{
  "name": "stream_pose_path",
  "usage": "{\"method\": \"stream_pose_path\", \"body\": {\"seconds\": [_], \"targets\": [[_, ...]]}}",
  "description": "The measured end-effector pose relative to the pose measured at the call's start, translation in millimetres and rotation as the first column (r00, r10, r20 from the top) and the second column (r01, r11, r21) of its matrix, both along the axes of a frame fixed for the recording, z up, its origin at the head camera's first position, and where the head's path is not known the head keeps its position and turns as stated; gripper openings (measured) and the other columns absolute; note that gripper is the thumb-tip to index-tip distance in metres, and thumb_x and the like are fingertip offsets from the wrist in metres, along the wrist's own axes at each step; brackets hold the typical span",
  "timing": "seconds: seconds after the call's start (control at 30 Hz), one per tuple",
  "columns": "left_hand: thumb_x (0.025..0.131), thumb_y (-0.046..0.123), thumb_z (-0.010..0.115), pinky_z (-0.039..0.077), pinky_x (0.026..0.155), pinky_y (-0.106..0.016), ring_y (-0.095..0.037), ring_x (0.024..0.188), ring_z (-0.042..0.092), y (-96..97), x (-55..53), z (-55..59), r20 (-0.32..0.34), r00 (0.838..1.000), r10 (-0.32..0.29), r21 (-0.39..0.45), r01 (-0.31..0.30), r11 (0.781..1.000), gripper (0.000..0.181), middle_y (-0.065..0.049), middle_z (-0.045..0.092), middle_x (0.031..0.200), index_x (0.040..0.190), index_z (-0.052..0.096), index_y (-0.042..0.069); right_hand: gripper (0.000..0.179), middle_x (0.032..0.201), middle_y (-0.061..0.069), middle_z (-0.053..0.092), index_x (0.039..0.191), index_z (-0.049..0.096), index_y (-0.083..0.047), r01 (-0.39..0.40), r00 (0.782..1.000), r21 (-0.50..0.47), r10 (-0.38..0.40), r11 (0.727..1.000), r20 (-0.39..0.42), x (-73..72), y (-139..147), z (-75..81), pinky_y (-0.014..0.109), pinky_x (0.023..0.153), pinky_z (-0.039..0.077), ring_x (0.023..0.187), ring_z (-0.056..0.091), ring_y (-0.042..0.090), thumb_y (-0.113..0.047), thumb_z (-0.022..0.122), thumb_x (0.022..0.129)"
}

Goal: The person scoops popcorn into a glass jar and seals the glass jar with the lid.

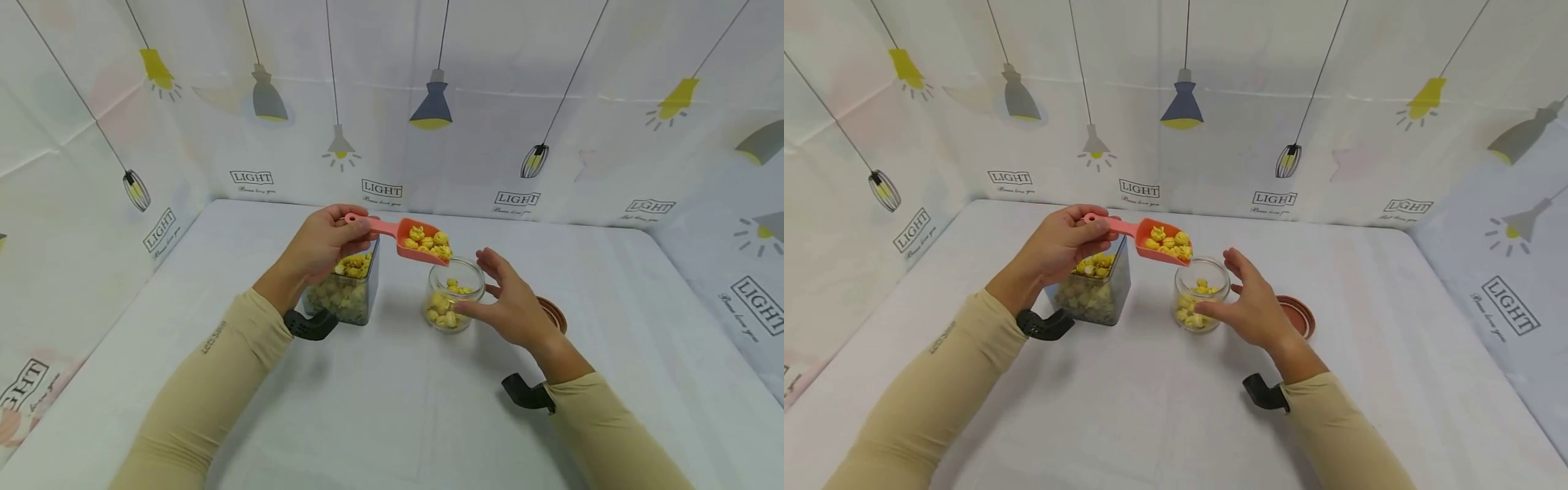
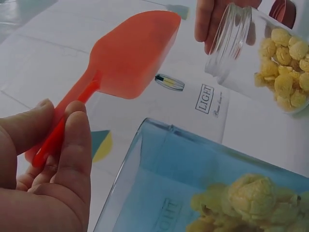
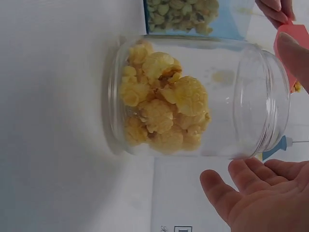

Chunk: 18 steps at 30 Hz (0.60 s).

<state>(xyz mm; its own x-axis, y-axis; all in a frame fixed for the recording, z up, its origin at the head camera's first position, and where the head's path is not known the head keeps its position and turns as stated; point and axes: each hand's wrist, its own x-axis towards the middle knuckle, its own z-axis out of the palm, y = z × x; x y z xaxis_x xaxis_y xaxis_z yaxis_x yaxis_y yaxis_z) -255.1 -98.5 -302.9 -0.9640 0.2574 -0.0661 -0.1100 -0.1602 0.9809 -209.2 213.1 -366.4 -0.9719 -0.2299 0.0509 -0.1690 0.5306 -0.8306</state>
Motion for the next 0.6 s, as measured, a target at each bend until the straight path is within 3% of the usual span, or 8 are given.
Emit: {"method": "stream_pose_path", "body": {"seconds": [0.23,0.6], "targets": [[0.100,0.009,0.061,0.056,0.088,-0.031,-0.023,0.098,0.069,7.9,-2.9,2.3,-0.015,1.000,0.004,-0.080,-0.005,0.997,0.036,-0.018,0.062,0.119,0.134,0.053,-0.002,0.106,0.163,0.013,0.024,0.160,0.014,-0.006,0.007,1.000,-0.007,-0.007,1.000,0.012,-0.7,-1.6,-4.1,0.051,0.113,0.035,0.148,0.025,0.029,-0.034,0.084,0.084],[0.097,0.011,0.067,0.058,0.086,-0.032,-0.029,0.104,0.068,21.9,-3.4,3.1,-0.040,0.999,-0.022,-0.150,0.015,0.989,0.036,-0.016,0.067,0.116,0.129,0.056,-0.001,0.104,0.162,0.013,0.025,0.159,0.015,-0.007,0.015,1.000,-0.005,-0.015,1.000,0.020,-0.1,-1.5,-8.6,0.050,0.112,0.036,0.147,0.026,0.031,-0.032,0.083,0.085]]}}
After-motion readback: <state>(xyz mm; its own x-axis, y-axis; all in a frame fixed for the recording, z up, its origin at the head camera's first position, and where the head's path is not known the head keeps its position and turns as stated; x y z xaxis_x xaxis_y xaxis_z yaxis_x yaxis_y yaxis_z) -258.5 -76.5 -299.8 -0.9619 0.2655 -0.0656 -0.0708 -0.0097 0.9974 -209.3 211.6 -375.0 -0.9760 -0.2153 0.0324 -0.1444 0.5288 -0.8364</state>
